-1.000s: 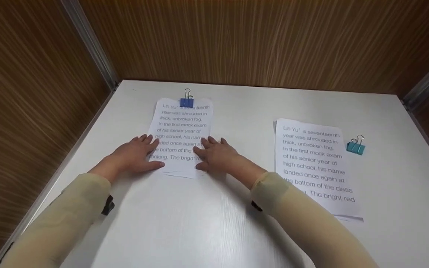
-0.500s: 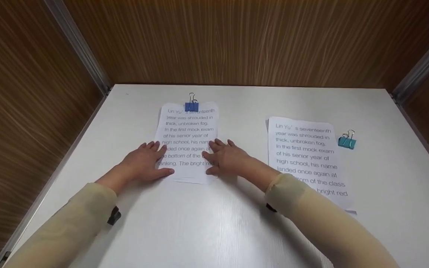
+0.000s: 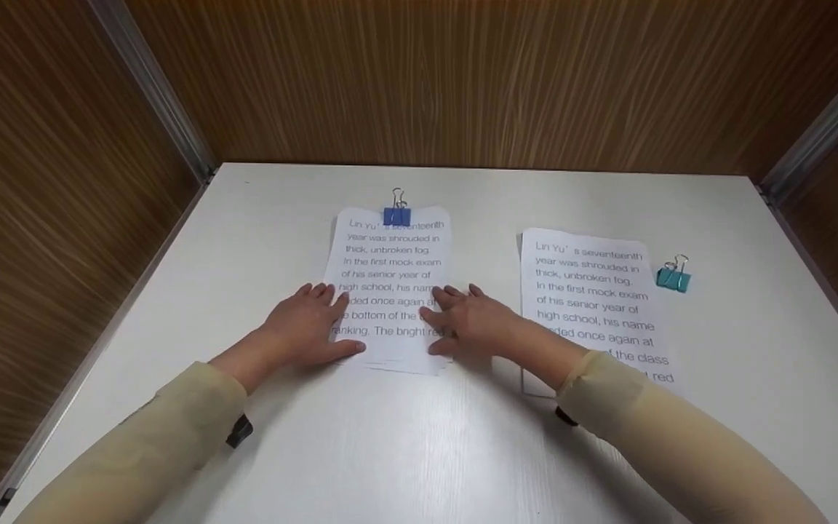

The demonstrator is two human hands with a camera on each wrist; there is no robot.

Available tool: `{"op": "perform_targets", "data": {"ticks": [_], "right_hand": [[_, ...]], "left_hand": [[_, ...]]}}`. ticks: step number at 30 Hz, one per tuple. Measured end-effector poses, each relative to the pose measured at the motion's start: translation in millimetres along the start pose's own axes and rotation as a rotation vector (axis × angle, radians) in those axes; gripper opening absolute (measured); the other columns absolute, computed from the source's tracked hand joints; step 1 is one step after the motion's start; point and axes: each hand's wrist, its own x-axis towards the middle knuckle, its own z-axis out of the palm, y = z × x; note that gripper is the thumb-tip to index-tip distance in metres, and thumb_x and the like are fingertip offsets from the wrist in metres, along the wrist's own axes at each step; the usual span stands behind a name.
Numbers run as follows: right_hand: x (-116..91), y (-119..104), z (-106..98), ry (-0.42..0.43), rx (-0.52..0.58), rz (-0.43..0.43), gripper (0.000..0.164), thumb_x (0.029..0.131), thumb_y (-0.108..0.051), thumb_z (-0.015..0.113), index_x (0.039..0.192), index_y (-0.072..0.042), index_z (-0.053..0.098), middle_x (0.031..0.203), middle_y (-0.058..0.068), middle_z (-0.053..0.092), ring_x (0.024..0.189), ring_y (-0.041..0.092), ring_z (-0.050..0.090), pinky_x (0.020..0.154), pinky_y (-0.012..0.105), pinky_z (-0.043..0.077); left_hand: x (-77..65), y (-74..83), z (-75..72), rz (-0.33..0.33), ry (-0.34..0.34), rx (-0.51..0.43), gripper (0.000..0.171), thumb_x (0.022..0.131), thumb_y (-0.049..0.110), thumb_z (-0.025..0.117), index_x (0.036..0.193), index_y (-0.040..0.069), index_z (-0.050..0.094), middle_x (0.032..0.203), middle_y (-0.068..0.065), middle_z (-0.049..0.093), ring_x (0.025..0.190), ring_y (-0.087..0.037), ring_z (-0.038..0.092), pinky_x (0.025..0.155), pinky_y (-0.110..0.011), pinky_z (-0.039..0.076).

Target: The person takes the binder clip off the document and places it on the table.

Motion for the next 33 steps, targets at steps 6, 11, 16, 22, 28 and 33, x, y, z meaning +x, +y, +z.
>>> {"op": "perform_targets", "data": {"ticks": [6,11,16,22,28,33], "right_hand": [[-15.2,5.7,2.9,0.025,0.016,-0.018,0.07,0.102,-0.046,0.068,0.16,-0.014,0.047,0.169,0.025,0.028,0.156,0.044,0.027,0.126,0.065,0.018],[-28.6,8.7,4.9,0.04,0.031,-0.025,0.07,0.101,-0.046,0.07,0.159,-0.014,0.049,0.168,0.025,0.03,0.156,0.044,0.029,0.125,0.065,0.019],[-41.5,10.7,8.3,0.044,0.033,-0.014,0.069,0.1,-0.045,0.073,0.158,-0.014,0.051,0.168,0.024,0.033,0.156,0.043,0.03,0.125,0.065,0.018],[-54.8,13.0,11.7,0.055,0.022,-0.018,0.068,0.099,-0.044,0.073,0.157,-0.014,0.053,0.167,0.025,0.034,0.154,0.044,0.033,0.124,0.068,0.02],[-66.5,14.9,14.4,0.055,0.033,-0.01,0.069,0.1,-0.046,0.071,0.158,-0.015,0.051,0.168,0.024,0.031,0.155,0.044,0.031,0.124,0.068,0.019],[-74.5,16.3,15.3,0.068,0.032,-0.008,0.069,0.1,-0.046,0.071,0.158,-0.015,0.052,0.168,0.023,0.032,0.155,0.044,0.032,0.124,0.068,0.019]], "left_hand": [[1.8,12.5,1.6,0.008,-0.006,-0.001,0.098,0.099,0.07,0.053,0.164,0.0,0.034,0.167,-0.029,0.032,0.156,-0.045,0.029,0.129,-0.054,0.019],[1.1,24.0,2.9,0.018,0.0,0.001,0.098,0.099,0.071,0.053,0.164,-0.001,0.035,0.165,-0.031,0.034,0.155,-0.045,0.031,0.129,-0.053,0.02],[-1.1,35.0,6.0,0.051,0.031,0.005,0.098,0.098,0.071,0.053,0.161,-0.003,0.039,0.162,-0.033,0.039,0.153,-0.046,0.034,0.128,-0.054,0.023],[-4.4,47.5,10.5,0.07,0.052,0.018,0.1,0.098,0.073,0.051,0.16,-0.004,0.041,0.16,-0.033,0.042,0.153,-0.044,0.037,0.127,-0.054,0.024],[-7.6,58.6,12.0,0.075,0.06,0.015,0.1,0.098,0.073,0.051,0.159,-0.005,0.042,0.158,-0.033,0.043,0.152,-0.044,0.038,0.127,-0.054,0.025],[-8.2,66.7,12.1,0.074,0.07,0.011,0.1,0.098,0.073,0.052,0.158,-0.006,0.043,0.158,-0.034,0.044,0.151,-0.044,0.039,0.127,-0.054,0.025]]}}
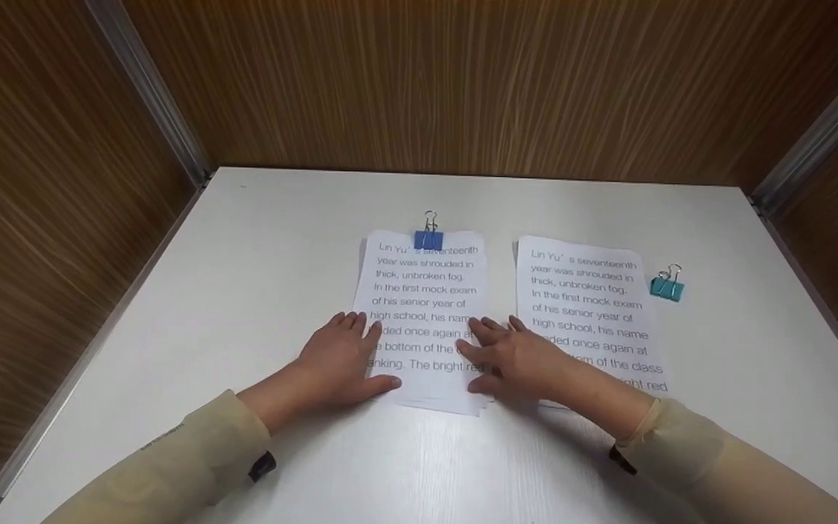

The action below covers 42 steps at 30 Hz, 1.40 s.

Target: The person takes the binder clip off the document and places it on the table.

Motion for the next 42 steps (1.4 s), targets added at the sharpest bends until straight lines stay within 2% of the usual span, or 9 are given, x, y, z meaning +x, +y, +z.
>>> {"op": "perform_targets", "data": {"ticks": [12,17,26,31,35,38,42], "right_hand": [[-20.0,4.6,-2.5,0.015,-0.002,0.003,0.069,0.098,-0.046,0.073,0.156,-0.015,0.055,0.167,0.023,0.035,0.153,0.044,0.034,0.123,0.069,0.021],[-25.0,5.7,-2.8,0.015,0.027,0.003,0.067,0.099,-0.044,0.074,0.155,-0.012,0.056,0.166,0.025,0.036,0.153,0.045,0.036,0.122,0.07,0.021],[-32.9,7.3,-2.4,0.022,0.009,0.024,0.07,0.097,-0.047,0.075,0.155,-0.014,0.055,0.167,0.023,0.036,0.152,0.046,0.036,0.123,0.07,0.021],[-32.1,8.1,-1.9,0.022,0.011,0.013,0.069,0.097,-0.046,0.075,0.155,-0.013,0.056,0.166,0.024,0.036,0.151,0.046,0.037,0.122,0.07,0.021],[-30.8,8.1,0.5,0.021,0.015,-0.005,0.069,0.097,-0.045,0.075,0.154,-0.012,0.057,0.165,0.025,0.036,0.151,0.047,0.038,0.121,0.071,0.022],[-29.9,7.7,1.5,0.022,0.012,-0.013,0.068,0.097,-0.045,0.075,0.154,-0.012,0.057,0.165,0.025,0.037,0.151,0.047,0.038,0.121,0.072,0.022],[-30.0,6.4,1.1,0.018,0.016,-0.006,0.068,0.097,-0.045,0.074,0.154,-0.012,0.057,0.165,0.025,0.036,0.151,0.046,0.037,0.122,0.071,0.022]], "left_hand": [[-0.9,18.4,0.2,0.018,0.027,-0.009,0.101,0.097,0.073,0.053,0.156,-0.008,0.045,0.156,-0.036,0.044,0.15,-0.046,0.04,0.126,-0.056,0.026],[-2.0,24.0,0.7,0.016,0.039,-0.013,0.1,0.097,0.073,0.055,0.155,-0.008,0.046,0.156,-0.036,0.045,0.15,-0.045,0.041,0.126,-0.055,0.026],[-0.9,30.8,1.6,0.031,0.042,-0.01,0.101,0.098,0.074,0.053,0.156,-0.008,0.045,0.156,-0.036,0.045,0.151,-0.046,0.039,0.126,-0.056,0.026],[-1.4,28.4,-0.2,0.026,0.04,-0.018,0.1,0.097,0.075,0.054,0.156,-0.006,0.046,0.156,-0.034,0.047,0.15,-0.045,0.042,0.126,-0.055,0.027],[1.9,23.1,-7.2,0.011,0.062,-0.059,0.095,0.097,0.071,0.058,0.154,-0.004,0.051,0.15,-0.029,0.056,0.143,-0.042,0.051,0.123,-0.057,0.031],[9.5,15.6,-16.4,-0.023,0.092,-0.097,0.091,0.098,0.069,0.059,0.155,-0.002,0.051,0.147,-0.024,0.06,0.141,-0.039,0.054,0.123,-0.057,0.032],[28.2,1.4,-30.8,-0.093,0.121,-0.133,0.091,0.099,0.069,0.058,0.161,0.003,0.044,0.154,-0.022,0.055,0.145,-0.039,0.049,0.124,-0.055,0.031]]}}
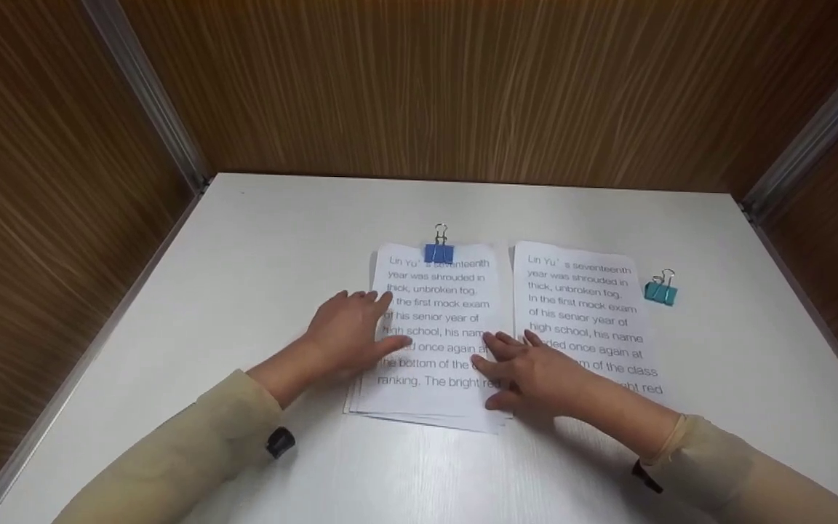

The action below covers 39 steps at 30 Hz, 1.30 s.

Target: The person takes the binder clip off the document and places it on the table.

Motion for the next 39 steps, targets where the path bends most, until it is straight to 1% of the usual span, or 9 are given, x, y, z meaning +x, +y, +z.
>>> {"op": "perform_targets", "data": {"ticks": [4,8,11,15,23,27,32,35,39], "right_hand": [[-0.8,-0.4,-0.1,-0.006,0.013,0.013,0.068,0.098,-0.045,0.074,0.155,-0.013,0.056,0.166,0.024,0.037,0.152,0.046,0.036,0.123,0.069,0.021],[-1.3,0.1,0.1,-0.01,0.015,0.014,0.068,0.098,-0.045,0.074,0.155,-0.013,0.056,0.166,0.024,0.037,0.152,0.046,0.036,0.123,0.069,0.021],[-1.1,0.3,0.2,-0.014,0.01,0.014,0.068,0.097,-0.045,0.074,0.155,-0.013,0.056,0.166,0.024,0.037,0.152,0.046,0.036,0.123,0.069,0.021],[-0.5,-0.2,-0.3,-0.017,0.002,0.014,0.068,0.097,-0.045,0.075,0.155,-0.013,0.057,0.165,0.024,0.037,0.152,0.046,0.037,0.123,0.069,0.022],[1.4,-0.4,-0.5,-0.019,-0.008,0.016,0.068,0.096,-0.045,0.075,0.154,-0.013,0.057,0.165,0.024,0.038,0.151,0.045,0.038,0.123,0.068,0.023],[2.3,-0.9,0.0,-0.019,-0.007,0.013,0.069,0.096,-0.045,0.076,0.155,-0.014,0.057,0.165,0.024,0.037,0.151,0.045,0.038,0.123,0.068,0.023],[1.8,-1.1,-0.7,-0.021,-0.011,-0.001,0.069,0.097,-0.045,0.075,0.155,-0.013,0.056,0.165,0.025,0.037,0.151,0.045,0.037,0.123,0.068,0.024],[1.3,-0.7,-1.3,-0.022,-0.014,-0.013,0.069,0.098,-0.045,0.074,0.155,-0.012,0.055,0.165,0.026,0.037,0.152,0.046,0.037,0.122,0.068,0.024],[1.1,0.1,-1.7,-0.019,-0.015,-0.019,0.069,0.098,-0.046,0.073,0.155,-0.011,0.055,0.165,0.027,0.036,0.151,0.046,0.037,0.122,0.068,0.024]], "left_hand": [[27.2,-12.8,-6.5,-0.051,0.029,-0.059,0.095,0.099,0.068,0.06,0.166,0.006,0.035,0.163,-0.02,0.046,0.151,-0.039,0.042,0.124,-0.055,0.032],[51.4,-25.2,-5.9,-0.085,0.027,-0.109,0.098,0.098,0.068,0.061,0.169,0.009,0.028,0.168,-0.019,0.037,0.155,-0.039,0.035,0.124,-0.056,0.031],[65.1,-33.9,-3.4,-0.1,0.017,-0.131,0.1,0.097,0.069,0.061,0.17,0.01,0.025,0.17,-0.019,0.034,0.156,-0.039,0.032,0.125,-0.055,0.029],[77.9,-44.2,0.6,-0.107,0.005,-0.171,0.103,0.096,0.07,0.061,0.17,0.011,0.023,0.171,-0.019,0.032,0.158,-0.038,0.028,0.127,-0.054,0.026],[91.9,-58.6,12.5,-0.105,-0.015,-0.245,0.103,0.096,0.072,0.058,0.171,0.014,0.019,0.173,-0.017,0.028,0.161,-0.038,0.02,0.129,-0.053,0.019],[94.8,-63.2,19.3,-0.105,-0.021,-0.239,0.104,0.096,0.072,0.058,0.172,0.015,0.017,0.173,-0.019,0.024,0.161,-0.04,0.017,0.129,-0.054,0.018],[99.4,-62.6,23.9,-0.11,-0.024,-0.214,0.103,0.097,0.072,0.057,0.172,0.017,0.013,0.175,-0.016,0.021,0.162,-0.039,0.014,0.129,-0.053,0.018],[101.9,-60.2,24.4,-0.12,-0.043,-0.209,0.102,0.098,0.071,0.056,0.173,0.019,0.01,0.176,-0.011,0.019,0.163,-0.036,0.012,0.129,-0.053,0.018],[102.9,-56.5,22.0,-0.111,-0.063,-0.234,0.098,0.099,0.067,0.057,0.173,0.023,0.008,0.176,-0.015,0.019,0.162,-0.038,0.013,0.128,-0.055,0.021]]}}
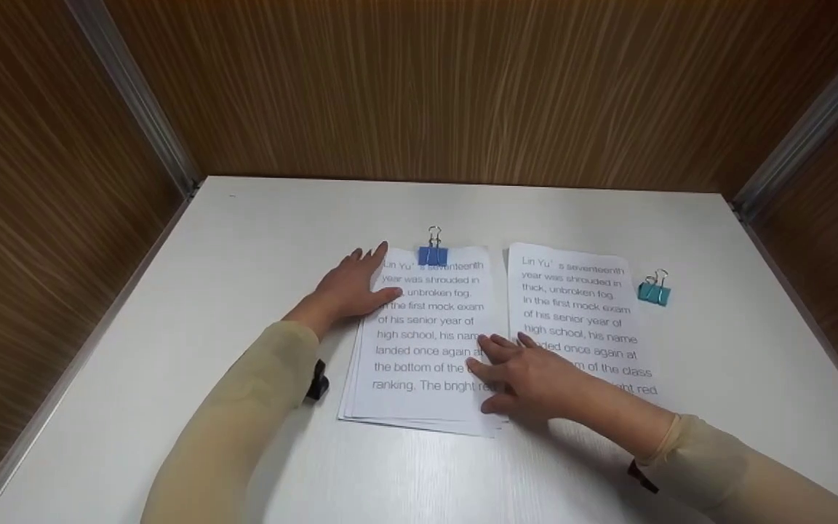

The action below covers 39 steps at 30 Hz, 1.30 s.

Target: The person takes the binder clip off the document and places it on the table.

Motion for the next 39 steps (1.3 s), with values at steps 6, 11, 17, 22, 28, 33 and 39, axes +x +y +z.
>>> {"op": "perform_targets", "data": {"ticks": [6,11,17,22,28,33,39], "right_hand": [[0.2,0.3,0.6,-0.003,0.003,0.009,0.07,0.098,-0.046,0.073,0.156,-0.012,0.055,0.165,0.026,0.036,0.152,0.046,0.037,0.122,0.068,0.024],[-0.2,0.5,1.1,-0.002,0.007,0.013,0.07,0.098,-0.046,0.073,0.156,-0.012,0.055,0.165,0.026,0.036,0.152,0.046,0.037,0.122,0.068,0.024],[-0.9,-0.6,-0.6,-0.009,0.014,0.029,0.069,0.098,-0.045,0.074,0.156,-0.013,0.055,0.166,0.024,0.036,0.153,0.044,0.036,0.123,0.068,0.024],[0.1,-2.0,-1.3,-0.014,0.01,0.038,0.069,0.097,-0.045,0.075,0.156,-0.014,0.055,0.166,0.024,0.036,0.152,0.044,0.037,0.123,0.067,0.024],[0.6,-2.7,0.5,0.002,0.0,0.018,0.068,0.097,-0.045,0.075,0.155,-0.013,0.056,0.164,0.027,0.038,0.151,0.046,0.038,0.121,0.069,0.026],[0.4,-3.2,0.6,-0.005,0.001,0.028,0.069,0.097,-0.045,0.075,0.155,-0.013,0.056,0.165,0.025,0.037,0.152,0.046,0.037,0.122,0.068,0.025],[0.6,-2.9,-0.5,-0.015,0.006,0.046,0.069,0.097,-0.044,0.075,0.156,-0.014,0.055,0.166,0.023,0.036,0.153,0.044,0.036,0.123,0.067,0.024]], "left_hand": [[-3.1,3.6,-6.5,0.041,0.005,-0.201,0.095,0.099,0.056,0.067,0.172,0.027,0.015,0.173,-0.013,0.028,0.16,-0.032,0.024,0.128,-0.049,0.023],[-2.4,9.2,-15.9,0.033,0.023,-0.429,0.086,0.098,0.044,0.075,0.169,0.027,0.031,0.168,-0.004,0.041,0.151,-0.023,0.043,0.125,-0.041,0.032],[5.5,12.3,-19.2,0.068,0.029,-0.521,0.074,0.101,0.031,0.073,0.166,0.023,0.04,0.168,-0.006,0.041,0.147,-0.021,0.046,0.124,-0.039,0.033],[12.8,14.3,-13.3,0.046,0.011,-0.651,0.071,0.103,0.016,0.068,0.167,0.025,0.039,0.169,-0.004,0.039,0.148,-0.02,0.044,0.126,-0.039,0.028],[17.6,14.3,-8.9,0.023,0.002,-0.744,0.071,0.101,0.001,0.06,0.166,0.024,0.04,0.17,-0.003,0.037,0.149,-0.02,0.042,0.128,-0.039,0.024],[19.3,12.1,-7.9,0.013,0.029,-0.782,0.074,0.096,-0.007,0.055,0.164,0.022,0.045,0.17,-0.004,0.038,0.156,-0.021,0.034,0.127,-0.038,0.025],[17.5,16.1,-10.4,0.003,0.042,-0.829,0.071,0.096,-0.01,0.053,0.16,0.022,0.051,0.167,-0.001,0.043,0.157,-0.021,0.032,0.128,-0.039,0.024]]}}
